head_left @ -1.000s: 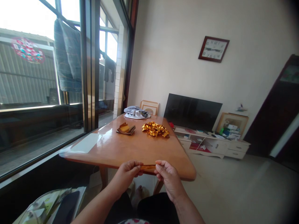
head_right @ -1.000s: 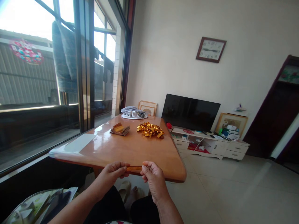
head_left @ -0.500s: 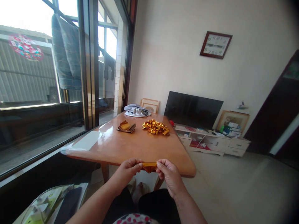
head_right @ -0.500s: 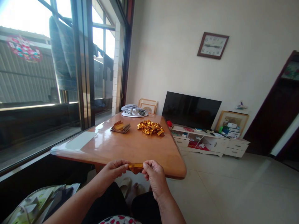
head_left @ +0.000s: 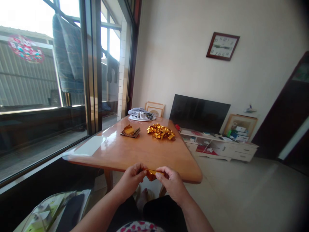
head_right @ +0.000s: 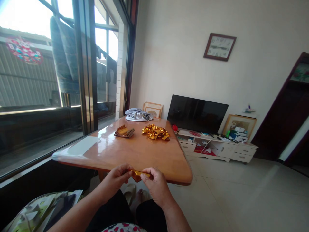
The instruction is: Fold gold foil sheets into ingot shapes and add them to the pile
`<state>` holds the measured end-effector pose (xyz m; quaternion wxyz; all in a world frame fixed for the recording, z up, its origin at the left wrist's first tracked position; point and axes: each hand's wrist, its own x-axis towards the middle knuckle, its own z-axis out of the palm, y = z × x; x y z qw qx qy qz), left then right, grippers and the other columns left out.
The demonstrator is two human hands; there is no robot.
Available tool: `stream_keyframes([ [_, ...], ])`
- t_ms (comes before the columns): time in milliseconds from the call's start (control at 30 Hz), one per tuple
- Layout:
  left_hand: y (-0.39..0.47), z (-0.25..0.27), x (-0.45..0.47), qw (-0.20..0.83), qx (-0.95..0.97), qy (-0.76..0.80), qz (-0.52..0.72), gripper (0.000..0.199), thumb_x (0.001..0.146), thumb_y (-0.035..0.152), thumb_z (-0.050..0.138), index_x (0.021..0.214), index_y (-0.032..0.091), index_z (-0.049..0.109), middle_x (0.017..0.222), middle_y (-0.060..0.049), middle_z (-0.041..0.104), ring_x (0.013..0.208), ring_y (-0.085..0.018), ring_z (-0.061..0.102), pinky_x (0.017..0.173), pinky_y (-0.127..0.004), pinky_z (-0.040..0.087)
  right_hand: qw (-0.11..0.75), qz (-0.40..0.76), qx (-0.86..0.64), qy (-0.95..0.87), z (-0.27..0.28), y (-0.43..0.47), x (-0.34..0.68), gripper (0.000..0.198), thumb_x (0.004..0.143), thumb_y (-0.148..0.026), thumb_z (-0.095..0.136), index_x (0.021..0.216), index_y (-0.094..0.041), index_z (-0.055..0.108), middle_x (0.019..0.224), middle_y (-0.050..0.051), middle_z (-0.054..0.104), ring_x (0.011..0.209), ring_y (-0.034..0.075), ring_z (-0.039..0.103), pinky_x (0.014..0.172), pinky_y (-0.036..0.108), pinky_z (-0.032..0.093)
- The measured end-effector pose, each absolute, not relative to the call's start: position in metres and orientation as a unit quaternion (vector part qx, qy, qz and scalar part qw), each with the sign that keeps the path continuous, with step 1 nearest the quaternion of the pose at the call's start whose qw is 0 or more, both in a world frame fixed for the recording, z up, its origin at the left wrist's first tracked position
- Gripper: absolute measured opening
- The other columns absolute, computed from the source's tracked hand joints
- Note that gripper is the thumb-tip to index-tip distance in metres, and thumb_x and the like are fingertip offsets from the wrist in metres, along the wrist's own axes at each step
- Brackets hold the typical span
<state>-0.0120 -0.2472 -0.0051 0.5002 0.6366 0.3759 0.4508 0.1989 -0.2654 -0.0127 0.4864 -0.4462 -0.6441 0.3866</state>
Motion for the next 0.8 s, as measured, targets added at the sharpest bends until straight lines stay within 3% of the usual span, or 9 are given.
stream_keyframes([
  [100,-0.249,-0.005,-0.012,0.523,0.606,0.371,0.47,0.026,0.084,0.038,0.07,0.096,0.015,0.064,0.081,-0.003,0.067,0.071,-0.014,0.056,0.066,-0.026,0.041,0.463,0.427,-0.434,-0.644,-0.012,-0.268,0.195,0.029,0.086,-0.047,0.069,0.091,-0.019,0.071,0.083,0.002,0.069,0.077,0.019,0.059,0.071,0.03,0.045],
  [300,-0.259,0.001,-0.004,0.604,0.532,0.312,0.505,0.045,0.079,0.037,0.079,0.115,0.018,0.06,0.089,-0.003,0.068,0.085,-0.018,0.062,0.079,-0.029,0.046,0.497,0.493,-0.417,-0.58,-0.008,-0.273,0.187,0.031,0.084,-0.048,0.072,0.085,-0.018,0.067,0.073,-0.001,0.064,0.069,0.014,0.053,0.066,0.027,0.041],
  [533,-0.261,-0.001,0.005,0.641,0.514,0.268,0.503,0.043,0.076,0.035,0.081,0.109,0.017,0.063,0.091,-0.004,0.071,0.085,-0.019,0.065,0.079,-0.03,0.048,0.504,0.517,-0.412,-0.557,-0.001,-0.277,0.183,0.04,0.078,-0.057,0.075,0.084,-0.018,0.068,0.071,0.0,0.065,0.069,0.015,0.054,0.067,0.027,0.042],
  [800,-0.259,-0.003,0.005,0.642,0.518,0.247,0.508,0.038,0.077,0.032,0.08,0.107,0.017,0.061,0.094,-0.006,0.073,0.087,-0.021,0.068,0.084,-0.034,0.05,0.499,0.531,-0.432,-0.532,-0.007,-0.273,0.181,0.056,0.084,-0.071,0.06,0.089,-0.017,0.07,0.083,0.006,0.072,0.07,0.017,0.06,0.068,0.029,0.044],
])
